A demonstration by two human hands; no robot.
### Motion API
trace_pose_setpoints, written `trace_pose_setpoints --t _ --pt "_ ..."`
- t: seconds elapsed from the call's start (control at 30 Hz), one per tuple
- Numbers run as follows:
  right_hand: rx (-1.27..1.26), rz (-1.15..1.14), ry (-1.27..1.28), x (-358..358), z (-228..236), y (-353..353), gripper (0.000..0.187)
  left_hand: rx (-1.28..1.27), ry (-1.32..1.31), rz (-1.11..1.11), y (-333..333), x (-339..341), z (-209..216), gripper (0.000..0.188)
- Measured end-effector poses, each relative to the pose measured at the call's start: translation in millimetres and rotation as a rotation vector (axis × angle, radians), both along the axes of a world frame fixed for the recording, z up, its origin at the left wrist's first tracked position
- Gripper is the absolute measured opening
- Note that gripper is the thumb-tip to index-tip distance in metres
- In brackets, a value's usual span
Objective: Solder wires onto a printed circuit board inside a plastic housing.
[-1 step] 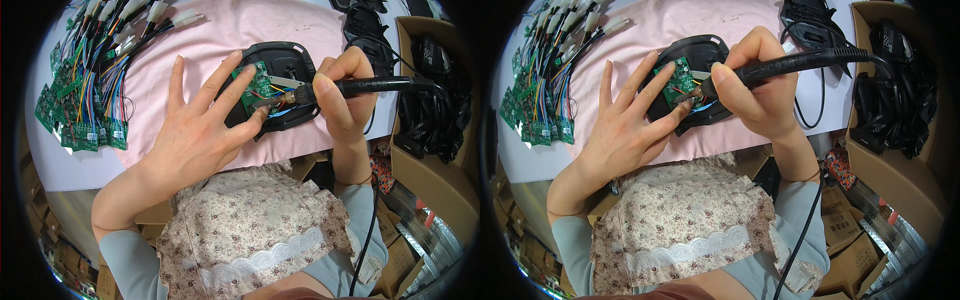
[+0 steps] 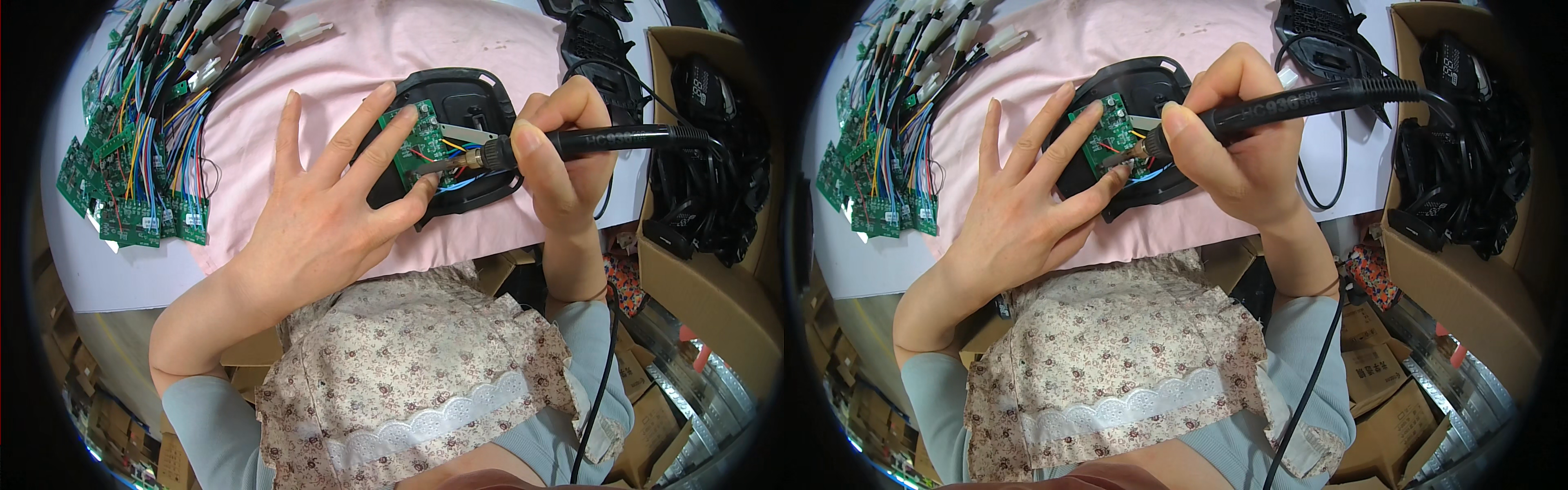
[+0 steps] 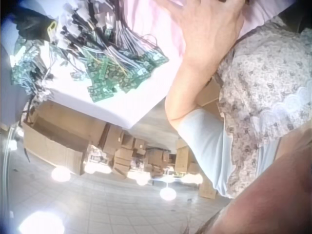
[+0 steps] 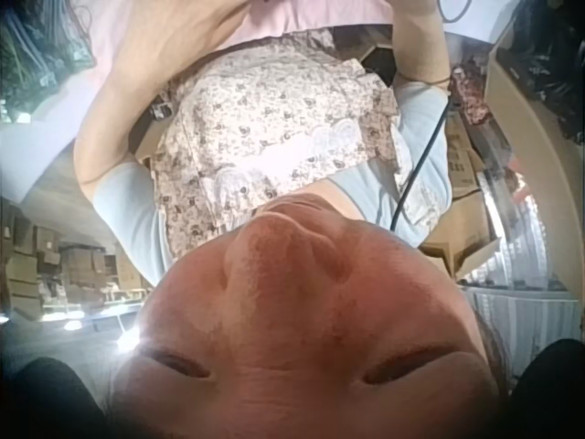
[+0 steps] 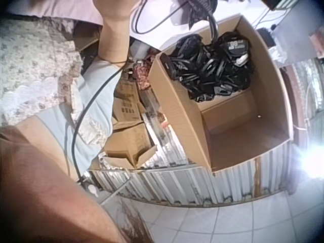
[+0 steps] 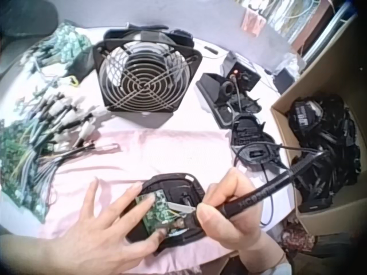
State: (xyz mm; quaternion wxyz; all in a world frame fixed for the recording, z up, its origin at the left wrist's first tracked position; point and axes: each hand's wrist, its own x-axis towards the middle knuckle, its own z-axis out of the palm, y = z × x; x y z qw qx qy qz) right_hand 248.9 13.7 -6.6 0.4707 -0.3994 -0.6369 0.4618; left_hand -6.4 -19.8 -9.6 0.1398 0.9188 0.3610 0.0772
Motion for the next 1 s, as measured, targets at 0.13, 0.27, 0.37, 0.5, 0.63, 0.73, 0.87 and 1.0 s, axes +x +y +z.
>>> trace_pose_setpoints --t 0.13,0.27,0.37,0.5,0.63,0.73,0.87,1.0 --pt "0.004 0.009 0.016 -0.7 0.4 0.3 0.021 0.002 -0.004 0.005 -0.2 0.5 -0.3 0.046" --pt "-0.001 0.004 0.006 -0.4 1.1 0.0 0.021 -0.003 -0.01 0.005 -0.9 0.3 -0.2 0.045" --pt "0.005 0.004 -0.002 -0.1 -0.3 0.0 0.021 -0.003 -0.006 0.004 -1.2 0.0 -1.0 0.045" --pt "0.011 0.0 -0.004 -0.7 -0.9 0.5 0.02 -0.01 -0.007 0.001 -0.8 -0.5 -1.3 0.046" --pt "0.013 0.003 -0.011 -0.3 -0.5 -0.1 0.02 -0.015 -0.015 0.002 -0.6 -0.4 -0.9 0.047" --pt "0.012 0.006 -0.013 -0.2 0.1 0.3 0.02 -0.019 -0.018 -0.002 -0.3 -0.5 -0.8 0.047" --pt "0.029 0.008 -0.008 -1.0 -2.2 1.2 0.02 -0.012 -0.012 0.002 -0.4 -0.5 -0.6 0.047" --pt "0.037 0.007 -0.017 -0.8 -3.1 1.5 0.02 -0.014 -0.008 0.0 0.3 -0.5 -0.9 0.047"
